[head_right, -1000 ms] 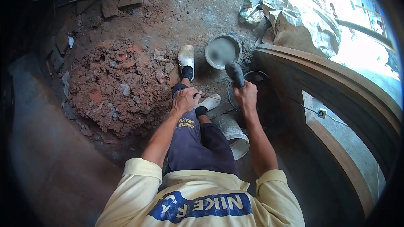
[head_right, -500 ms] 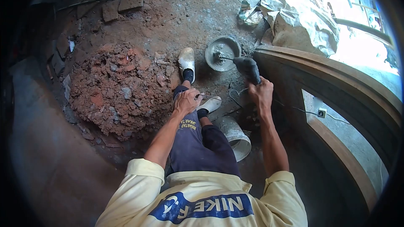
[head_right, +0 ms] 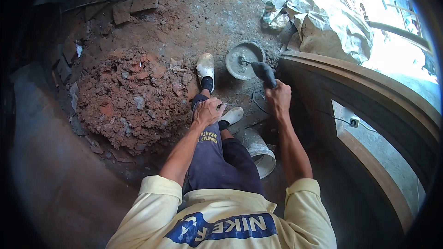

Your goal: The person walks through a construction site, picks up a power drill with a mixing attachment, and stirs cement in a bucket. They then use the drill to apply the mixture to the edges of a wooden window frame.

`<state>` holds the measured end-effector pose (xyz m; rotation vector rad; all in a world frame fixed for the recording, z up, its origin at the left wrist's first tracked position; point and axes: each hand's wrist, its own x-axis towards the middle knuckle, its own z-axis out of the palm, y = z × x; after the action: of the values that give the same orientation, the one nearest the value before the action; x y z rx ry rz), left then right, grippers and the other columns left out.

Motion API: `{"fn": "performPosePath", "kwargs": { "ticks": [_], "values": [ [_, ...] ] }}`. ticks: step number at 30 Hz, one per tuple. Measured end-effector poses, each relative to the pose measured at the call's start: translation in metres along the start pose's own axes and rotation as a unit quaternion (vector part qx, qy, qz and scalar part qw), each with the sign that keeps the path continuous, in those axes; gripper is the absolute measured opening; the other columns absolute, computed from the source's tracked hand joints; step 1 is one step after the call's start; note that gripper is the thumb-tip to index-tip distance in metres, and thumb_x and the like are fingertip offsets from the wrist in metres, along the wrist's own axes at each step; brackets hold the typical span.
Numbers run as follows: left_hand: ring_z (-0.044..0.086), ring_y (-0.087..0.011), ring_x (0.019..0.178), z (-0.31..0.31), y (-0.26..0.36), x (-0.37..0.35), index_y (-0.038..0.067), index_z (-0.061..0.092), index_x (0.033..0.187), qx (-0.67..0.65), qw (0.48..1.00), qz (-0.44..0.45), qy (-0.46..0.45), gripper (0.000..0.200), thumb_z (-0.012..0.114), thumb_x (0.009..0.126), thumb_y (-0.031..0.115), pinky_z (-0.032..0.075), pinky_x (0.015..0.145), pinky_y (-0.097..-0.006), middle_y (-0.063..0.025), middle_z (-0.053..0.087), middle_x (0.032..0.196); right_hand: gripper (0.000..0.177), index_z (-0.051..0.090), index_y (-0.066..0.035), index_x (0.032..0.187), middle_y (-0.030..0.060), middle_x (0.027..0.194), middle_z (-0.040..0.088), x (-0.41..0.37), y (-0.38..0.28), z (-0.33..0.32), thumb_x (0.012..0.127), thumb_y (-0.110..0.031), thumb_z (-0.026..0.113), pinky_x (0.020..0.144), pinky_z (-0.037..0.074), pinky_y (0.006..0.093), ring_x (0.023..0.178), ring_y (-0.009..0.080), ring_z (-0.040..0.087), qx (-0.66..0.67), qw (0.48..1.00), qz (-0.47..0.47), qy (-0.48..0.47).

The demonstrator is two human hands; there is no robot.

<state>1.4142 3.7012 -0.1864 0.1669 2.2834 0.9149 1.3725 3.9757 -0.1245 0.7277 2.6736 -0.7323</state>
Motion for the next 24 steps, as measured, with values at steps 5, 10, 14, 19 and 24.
{"fn": "performPosePath", "kwargs": {
  "ticks": [5, 10, 14, 19, 24],
  "values": [
    [0.069, -0.0369, 0.097, 0.0, 0.001, -0.003, 0.009, 0.075, 0.102, -0.031, 0.999, 0.01, -0.012, 0.032, 0.065, 0.09, 0.036, 0.054, 0.087, -0.046, -0.0128, 0.071, 0.106, 0.035, 0.072, 0.004, 0.09, 0.0246, 0.073, 0.068, -0.017, -0.002, -0.057, 0.081, -0.029, 0.077, 0.066, 0.053, 0.0433, 0.072, 0.0389, 0.071, 0.031, 0.999, 0.009, 0.004],
    [0.069, -0.0368, 0.097, 0.002, -0.003, 0.001, 0.009, 0.075, 0.103, -0.024, 0.999, 0.024, -0.001, 0.031, 0.065, 0.091, 0.036, 0.055, 0.087, -0.0455, -0.0124, 0.072, 0.106, 0.036, 0.071, 0.004, 0.087, 0.0261, 0.074, 0.068, -0.012, 0.018, -0.02, 0.081, -0.031, 0.077, 0.068, 0.053, 0.0476, 0.077, 0.0425, 0.07, 0.011, 0.999, 0.017, 0.029],
    [0.069, -0.0369, 0.096, 0.002, -0.002, 0.002, 0.009, 0.075, 0.101, -0.019, 1.0, 0.012, -0.013, 0.031, 0.064, 0.091, 0.036, 0.055, 0.086, -0.0463, -0.0125, 0.072, 0.105, 0.033, 0.072, 0.0, 0.087, 0.0266, 0.075, 0.067, 0.006, 0.039, 0.046, 0.081, -0.032, 0.074, 0.07, 0.053, 0.0508, 0.076, 0.0443, 0.068, -0.031, 0.999, -0.01, 0.036],
    [0.068, -0.0362, 0.093, 0.004, 0.003, 0.004, 0.009, 0.073, 0.101, -0.005, 0.999, 0.046, -0.004, 0.027, 0.063, 0.093, 0.033, 0.055, 0.082, -0.0457, -0.0121, 0.069, 0.102, 0.029, 0.073, -0.002, 0.091, 0.0245, 0.072, 0.066, 0.011, 0.024, 0.009, 0.079, -0.028, 0.074, 0.066, 0.053, 0.0471, 0.072, 0.0414, 0.069, -0.021, 0.999, -0.044, 0.022],
    [0.069, -0.0353, 0.091, 0.012, 0.003, 0.004, 0.007, 0.072, 0.1, -0.039, 0.992, 0.119, 0.02, 0.025, 0.063, 0.094, 0.029, 0.055, 0.08, -0.0448, -0.0114, 0.068, 0.099, 0.031, 0.072, 0.0, 0.09, 0.0247, 0.072, 0.066, -0.005, 0.009, -0.059, 0.08, -0.029, 0.078, 0.065, 0.053, 0.0467, 0.073, 0.0414, 0.068, -0.027, 0.998, -0.051, 0.004]
  ]
}}
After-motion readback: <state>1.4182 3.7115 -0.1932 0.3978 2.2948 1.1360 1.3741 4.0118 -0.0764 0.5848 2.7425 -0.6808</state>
